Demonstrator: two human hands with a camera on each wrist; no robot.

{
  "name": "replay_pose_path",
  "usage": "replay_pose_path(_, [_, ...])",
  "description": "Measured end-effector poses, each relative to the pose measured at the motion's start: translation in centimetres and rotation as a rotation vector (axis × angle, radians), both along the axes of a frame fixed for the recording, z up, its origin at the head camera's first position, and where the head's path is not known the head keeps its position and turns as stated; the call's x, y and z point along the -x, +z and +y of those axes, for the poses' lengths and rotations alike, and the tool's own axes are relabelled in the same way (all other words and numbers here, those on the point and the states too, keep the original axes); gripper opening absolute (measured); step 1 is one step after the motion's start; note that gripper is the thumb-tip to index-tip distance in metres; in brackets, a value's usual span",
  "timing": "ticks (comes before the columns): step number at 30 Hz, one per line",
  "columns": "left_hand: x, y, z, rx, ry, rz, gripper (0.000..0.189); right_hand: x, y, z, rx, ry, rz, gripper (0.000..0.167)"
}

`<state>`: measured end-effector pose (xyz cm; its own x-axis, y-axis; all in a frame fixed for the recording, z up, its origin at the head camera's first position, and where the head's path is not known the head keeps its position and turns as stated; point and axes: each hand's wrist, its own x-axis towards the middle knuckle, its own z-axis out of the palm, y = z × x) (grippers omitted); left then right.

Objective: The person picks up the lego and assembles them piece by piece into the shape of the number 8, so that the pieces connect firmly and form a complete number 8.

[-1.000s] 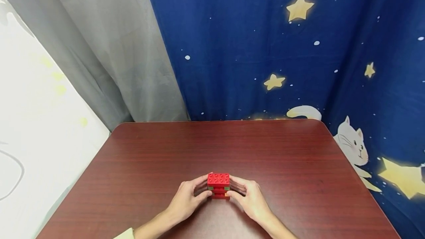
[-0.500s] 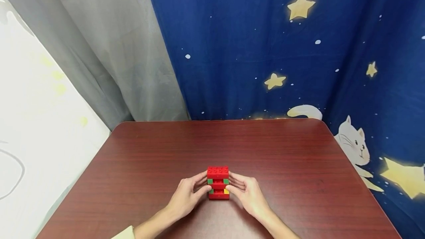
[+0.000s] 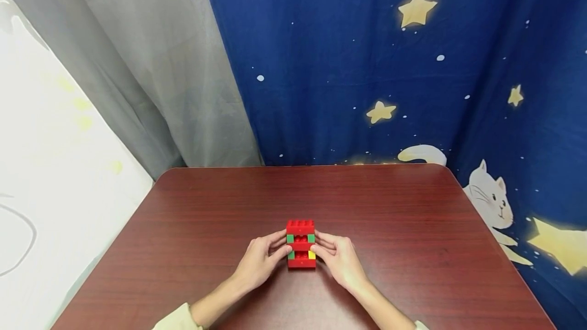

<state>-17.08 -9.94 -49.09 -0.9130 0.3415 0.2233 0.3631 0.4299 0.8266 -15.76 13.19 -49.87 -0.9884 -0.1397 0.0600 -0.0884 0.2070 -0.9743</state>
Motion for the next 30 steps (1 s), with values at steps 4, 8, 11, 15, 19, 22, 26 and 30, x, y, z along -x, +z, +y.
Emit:
replay_pose_path(4, [0.5, 0.0, 0.1, 0.016, 0.021, -0.006, 0.048, 0.3, 0.2, -0.1, 0.004, -0.028, -0.021, 0.044])
replay_pose_path(8, [0.9, -0.2, 0.1, 0.030, 0.038, -0.004, 0.046, 0.6, 0.3, -0.4, 0.001, -0.072, -0.062, 0.041])
replay_pose_path(11, [1.3, -0.3, 0.1, 0.049, 0.061, 0.005, 0.043, 0.9, 0.4, -0.7, 0.000, -0.106, -0.098, 0.039])
replay_pose_path(15, [1.6, -0.4, 0.2, 0.072, 0.100, 0.016, 0.041, 1.3, 0.3, -1.0, 0.018, -0.132, -0.101, 0.036])
replay_pose_path(19, [2.0, -0.3, 0.3, 0.097, 0.134, 0.020, 0.041, 1.7, 0.3, -1.1, 0.019, -0.165, -0.075, 0.032])
replay_pose_path(22, [2.2, -0.3, 0.3, 0.112, 0.149, 0.018, 0.041, 1.9, 0.3, -1.1, -0.031, -0.202, -0.059, 0.030])
replay_pose_path(26, [2.6, -0.3, 0.3, 0.122, 0.160, 0.010, 0.041, 2.3, 0.1, -1.1, -0.090, -0.226, -0.034, 0.028])
replay_pose_path(30, [2.8, -0.4, 0.3, 0.132, 0.171, 0.011, 0.039, 2.5, -0.1, -1.2, -0.131, -0.236, 0.010, 0.026])
